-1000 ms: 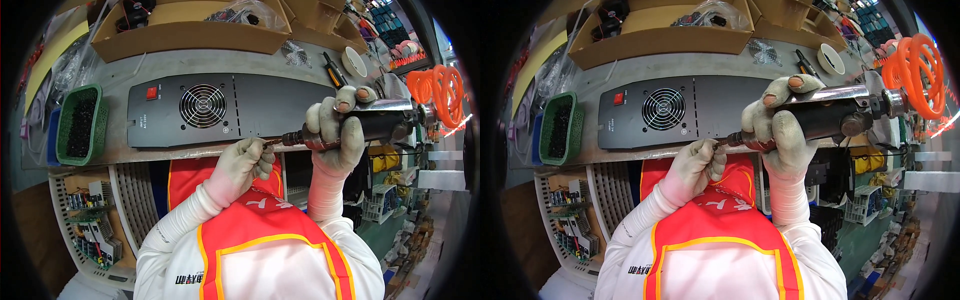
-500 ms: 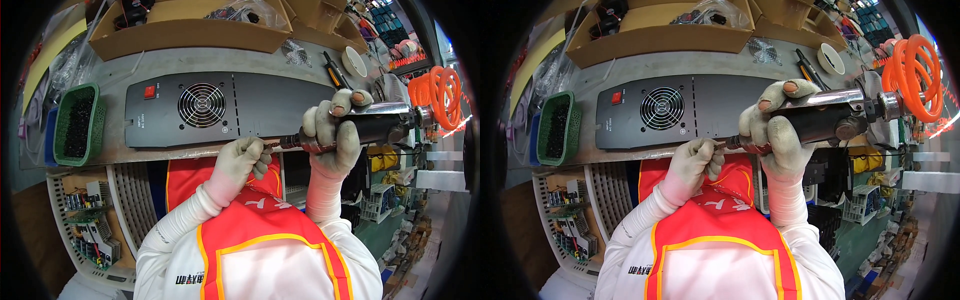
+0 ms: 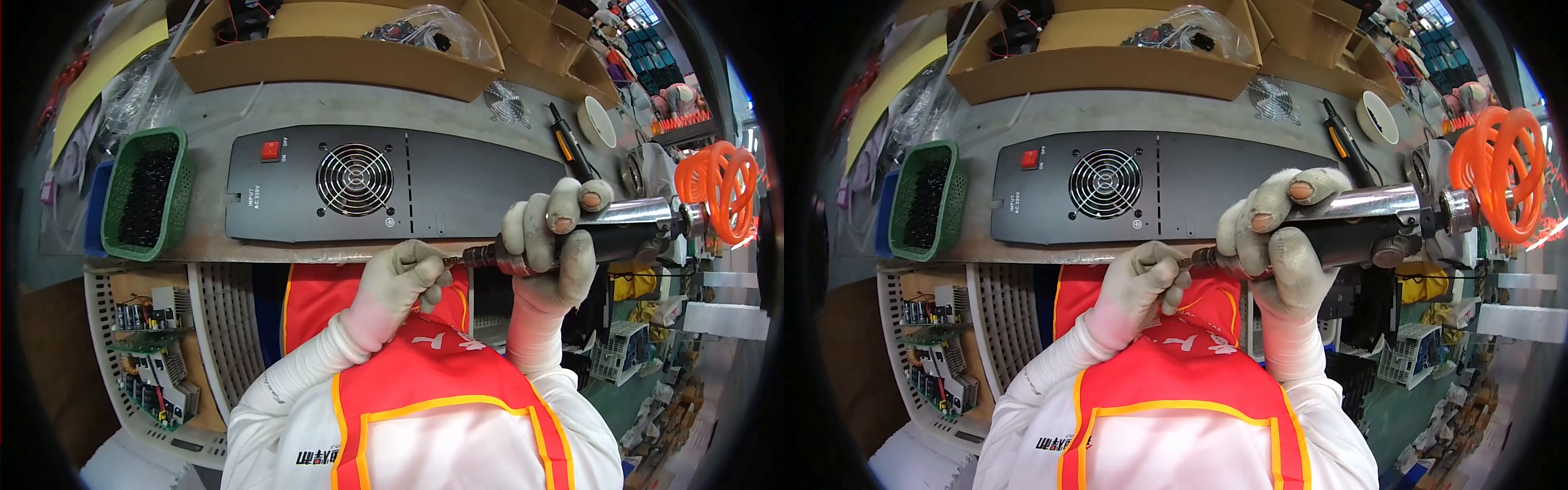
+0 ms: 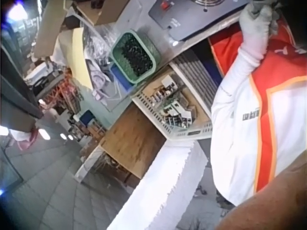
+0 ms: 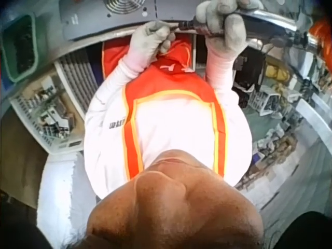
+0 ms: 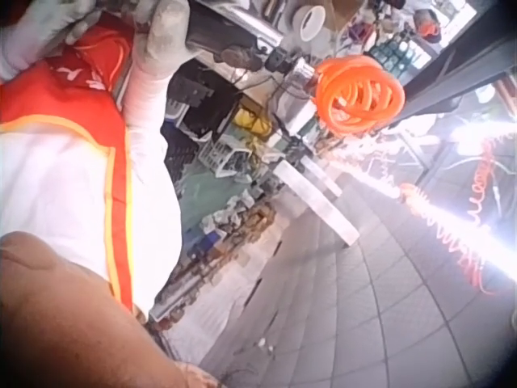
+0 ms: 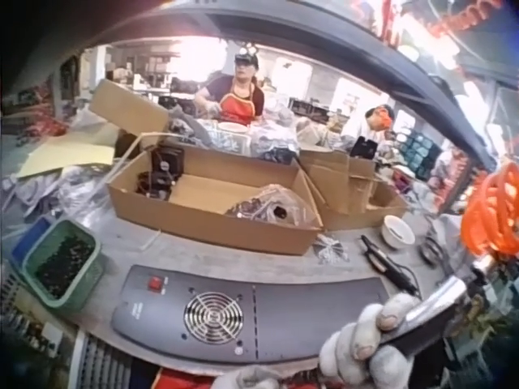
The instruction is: The person assembles an electronics enclosure by installing a cooling fan, a power switch, and a protective fan grill using an electric screwdriver to secure them with screws.
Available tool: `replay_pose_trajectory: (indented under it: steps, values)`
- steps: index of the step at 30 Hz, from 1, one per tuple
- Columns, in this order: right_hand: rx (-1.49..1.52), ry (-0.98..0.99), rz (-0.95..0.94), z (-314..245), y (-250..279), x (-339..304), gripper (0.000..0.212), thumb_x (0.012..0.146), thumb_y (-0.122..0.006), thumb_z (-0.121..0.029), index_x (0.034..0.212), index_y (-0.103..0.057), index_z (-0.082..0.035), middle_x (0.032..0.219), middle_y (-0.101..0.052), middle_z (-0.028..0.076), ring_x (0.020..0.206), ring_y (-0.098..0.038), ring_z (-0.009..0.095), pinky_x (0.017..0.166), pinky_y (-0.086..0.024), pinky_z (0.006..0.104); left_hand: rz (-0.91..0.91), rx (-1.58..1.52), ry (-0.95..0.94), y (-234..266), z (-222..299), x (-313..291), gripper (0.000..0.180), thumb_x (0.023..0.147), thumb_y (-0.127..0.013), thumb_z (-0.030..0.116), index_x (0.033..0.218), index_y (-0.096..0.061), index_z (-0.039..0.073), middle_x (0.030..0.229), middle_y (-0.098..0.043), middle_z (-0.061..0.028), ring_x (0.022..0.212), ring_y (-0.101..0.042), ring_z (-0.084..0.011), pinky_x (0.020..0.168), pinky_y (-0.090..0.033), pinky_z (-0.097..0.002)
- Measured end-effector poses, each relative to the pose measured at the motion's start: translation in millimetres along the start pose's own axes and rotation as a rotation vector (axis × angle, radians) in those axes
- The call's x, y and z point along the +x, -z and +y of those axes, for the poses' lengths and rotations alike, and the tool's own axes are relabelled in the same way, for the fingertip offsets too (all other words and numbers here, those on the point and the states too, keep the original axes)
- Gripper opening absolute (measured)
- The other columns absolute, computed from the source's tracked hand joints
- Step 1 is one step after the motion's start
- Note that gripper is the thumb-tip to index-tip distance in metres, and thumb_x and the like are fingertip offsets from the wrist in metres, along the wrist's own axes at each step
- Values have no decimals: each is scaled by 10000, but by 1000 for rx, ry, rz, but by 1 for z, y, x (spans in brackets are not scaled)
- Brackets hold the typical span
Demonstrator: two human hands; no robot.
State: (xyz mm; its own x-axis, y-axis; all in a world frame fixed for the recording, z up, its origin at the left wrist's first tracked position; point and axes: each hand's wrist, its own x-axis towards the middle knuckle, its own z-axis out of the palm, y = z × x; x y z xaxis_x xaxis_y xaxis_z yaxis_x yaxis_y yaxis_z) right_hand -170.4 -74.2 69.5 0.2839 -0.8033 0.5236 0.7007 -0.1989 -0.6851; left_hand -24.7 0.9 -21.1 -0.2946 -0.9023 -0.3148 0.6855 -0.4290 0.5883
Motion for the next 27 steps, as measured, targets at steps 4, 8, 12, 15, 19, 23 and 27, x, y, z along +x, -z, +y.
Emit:
replay_pose_trajectory:
  steps: [4, 8, 12, 15, 19, 23, 27]
  values:
    - [30, 2, -26, 1, 2, 6, 377, 834, -541, 49, 1183, -503, -88, 915, -589, 71, 431, -379, 76, 467, -373, 289, 172, 1184, -687, 15, 43, -22, 683, 824, -686, 465, 1332, -516, 40, 917, -606, -79, 685, -525, -143, 622, -453, -284]
    - [-83, 20, 37, 10, 1, 13, 397, 807, -484, 96, 1162, -504, -80, 911, -590, 103, 447, -397, 96, 490, -405, 297, 574, 2176, -811, 43, 92, -31, 927, 462, -860, 405, 1311, -540, 209, 1294, -465, -112, 1186, -420, -367, 1013, -284, -565]
    - [-92, -60, 73, 23, 3, 16, 375, 799, -495, 108, 1139, -490, -51, 903, -597, 149, 500, -456, 124, 514, -434, 292, 719, 2224, -510, 50, 104, -24, 967, 445, -869, 470, 1318, -525, 240, 1351, -418, -205, 1254, -370, -442, 1025, -280, -588]
    - [-129, -76, 72, 31, 2, 17, 360, 801, -534, 101, 1132, -479, -32, 908, -599, 172, 540, -495, 137, 520, -448, 282, 676, 2221, -547, 52, 102, -22, 964, 434, -869, 506, 1305, -540, 259, 1373, -399, -229, 1267, -364, -446, 1001, -320, -568]
    - [-205, -84, 72, 38, 2, 19, 376, 786, -547, 114, 1124, -480, -38, 909, -599, 173, 573, -517, 142, 543, -472, 285, 660, 2162, -554, 53, 105, -19, 941, 417, -868, 517, 1277, -570, 278, 1369, -406, -218, 1268, -365, -432, 980, -346, -540]
    - [-255, -117, 80, 38, -1, 19, 398, 768, -544, 130, 1121, -479, -42, 904, -599, 171, 618, -551, 154, 574, -497, 296, 656, 2180, -583, 48, 101, -13, 946, 393, -890, 419, 1269, -576, 244, 1378, -408, -240, 1257, -396, -442, 930, -390, -509]
    - [-273, -103, 83, 37, 1, 19, 407, 763, -550, 132, 1124, -477, -41, 901, -599, 171, 641, -564, 159, 587, -506, 301, 638, 2140, -600, 55, 100, -13, 942, 385, -889, 419, 1259, -580, 251, 1374, -417, -239, 1258, -400, -433, 927, -389, -503]
